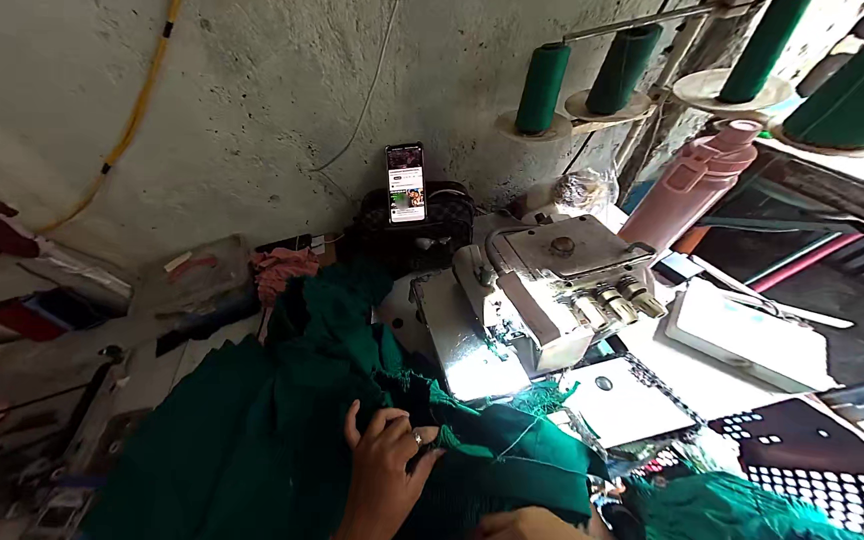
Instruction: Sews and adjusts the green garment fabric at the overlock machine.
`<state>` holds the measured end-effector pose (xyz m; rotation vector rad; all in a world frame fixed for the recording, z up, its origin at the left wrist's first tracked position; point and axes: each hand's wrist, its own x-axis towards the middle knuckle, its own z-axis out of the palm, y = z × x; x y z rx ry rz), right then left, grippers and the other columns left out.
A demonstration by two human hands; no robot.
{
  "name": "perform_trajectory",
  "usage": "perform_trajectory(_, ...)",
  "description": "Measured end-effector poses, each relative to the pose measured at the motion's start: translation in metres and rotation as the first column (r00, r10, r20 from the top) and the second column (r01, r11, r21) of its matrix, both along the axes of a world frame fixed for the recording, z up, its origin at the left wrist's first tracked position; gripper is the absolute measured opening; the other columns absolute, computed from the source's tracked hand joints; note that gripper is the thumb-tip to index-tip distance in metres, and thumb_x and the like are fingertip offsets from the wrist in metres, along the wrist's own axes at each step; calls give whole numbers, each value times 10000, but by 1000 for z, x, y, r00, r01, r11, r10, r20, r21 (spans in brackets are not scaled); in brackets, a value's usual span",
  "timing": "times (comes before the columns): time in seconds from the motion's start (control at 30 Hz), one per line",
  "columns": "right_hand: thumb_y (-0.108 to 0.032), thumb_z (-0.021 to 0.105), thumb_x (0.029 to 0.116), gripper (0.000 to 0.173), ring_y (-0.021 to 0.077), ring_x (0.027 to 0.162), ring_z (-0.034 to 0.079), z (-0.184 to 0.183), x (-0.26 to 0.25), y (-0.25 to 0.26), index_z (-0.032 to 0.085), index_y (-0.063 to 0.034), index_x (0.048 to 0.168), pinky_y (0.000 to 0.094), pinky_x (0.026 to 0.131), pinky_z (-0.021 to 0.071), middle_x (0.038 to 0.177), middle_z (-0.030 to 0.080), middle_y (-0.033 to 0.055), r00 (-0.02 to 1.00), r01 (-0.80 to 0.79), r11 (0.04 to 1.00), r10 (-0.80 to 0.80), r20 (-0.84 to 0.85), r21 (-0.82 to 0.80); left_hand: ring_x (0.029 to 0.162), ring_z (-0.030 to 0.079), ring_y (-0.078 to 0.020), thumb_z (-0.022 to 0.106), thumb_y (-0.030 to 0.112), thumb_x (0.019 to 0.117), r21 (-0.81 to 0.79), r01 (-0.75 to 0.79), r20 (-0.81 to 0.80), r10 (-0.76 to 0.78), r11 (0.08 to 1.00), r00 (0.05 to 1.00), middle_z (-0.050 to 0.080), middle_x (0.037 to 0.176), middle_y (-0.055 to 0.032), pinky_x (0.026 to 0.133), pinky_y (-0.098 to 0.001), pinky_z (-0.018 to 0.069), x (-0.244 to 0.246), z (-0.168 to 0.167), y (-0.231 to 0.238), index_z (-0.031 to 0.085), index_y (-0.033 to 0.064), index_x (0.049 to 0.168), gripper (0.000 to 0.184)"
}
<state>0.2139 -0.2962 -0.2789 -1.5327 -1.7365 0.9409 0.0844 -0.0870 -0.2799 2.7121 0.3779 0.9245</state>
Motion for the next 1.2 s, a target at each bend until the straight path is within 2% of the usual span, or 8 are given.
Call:
perform_trajectory(0.13,-69,612,988,223,96,861,721,22,11,25,728,-57,1178,248,676,615,1222,702,83,868,495,811,-445,-220,312,1038,661,-139,626,461,922,-39,23,47,-21,999,999,671,764,41,1135,-634,167,-8,4,-5,814,277,951,264)
perform_trajectory(0.27,-271,568,1060,348,53,617,642,34,31,38,652,-70,1331,238,547,573,1060,704,41,845,367,925,-376,-380,-97,1048,637,-114,612,449,952,-20,54,59,-53,998,997,627,732,47,1151,-592,142,-11,7,-12,802,331,984,226)
perform_trajectory(0.37,-272,677,992,222,-24,520,552,29,30,41,728,-69,1065,162,497,489,787,680,-39,815,364,920,-390,-427,-146,1051,632,-88,628,434,948,-47,89,54,-87,995,995,649,765,61,1161,-566,131,-14,9,-17,780,310,1015,207)
perform_trajectory(0.53,-297,719,933,215,39,703,628,5,15,37,712,-83,948,213,639,535,806,689,0,811,585,749,-545,-214,310,1205,621,-112,397,233,993,-201,176,-55,-190,964,980,714,1192,27,1154,-615,224,-1,32,0,689,201,1221,372)
perform_trajectory(0.63,-277,691,891,168,120,641,640,13,2,34,700,-109,887,267,580,522,710,671,15,724,566,629,-688,44,533,1252,614,-335,590,28,841,-55,103,-292,-115,993,950,680,1293,-97,1075,-726,310,33,46,22,768,178,1159,395)
perform_trajectory(0.83,-169,744,922,167,105,825,721,41,5,17,753,-52,1042,253,757,585,933,763,64,805,578,723,-582,-116,379,1145,678,-243,651,169,943,-337,224,-384,-351,914,854,747,1113,-80,1164,-624,255,58,54,45,726,27,1028,182)
perform_trajectory(1.03,-20,703,921,208,89,894,707,54,1,21,678,46,1117,211,833,568,1009,732,137,841,500,815,-375,-391,293,1191,653,-202,530,153,1012,-464,276,-385,-472,842,793,740,1162,-87,1215,-559,211,55,106,34,686,42,1275,325)
perform_trajectory(1.2,-50,672,960,92,121,947,700,60,-3,32,694,-32,1047,189,852,546,992,726,121,892,441,685,-409,-195,580,922,677,-149,645,312,976,-454,286,-262,-433,844,863,734,943,-99,858,-298,526,56,116,22,745,4,991,324)
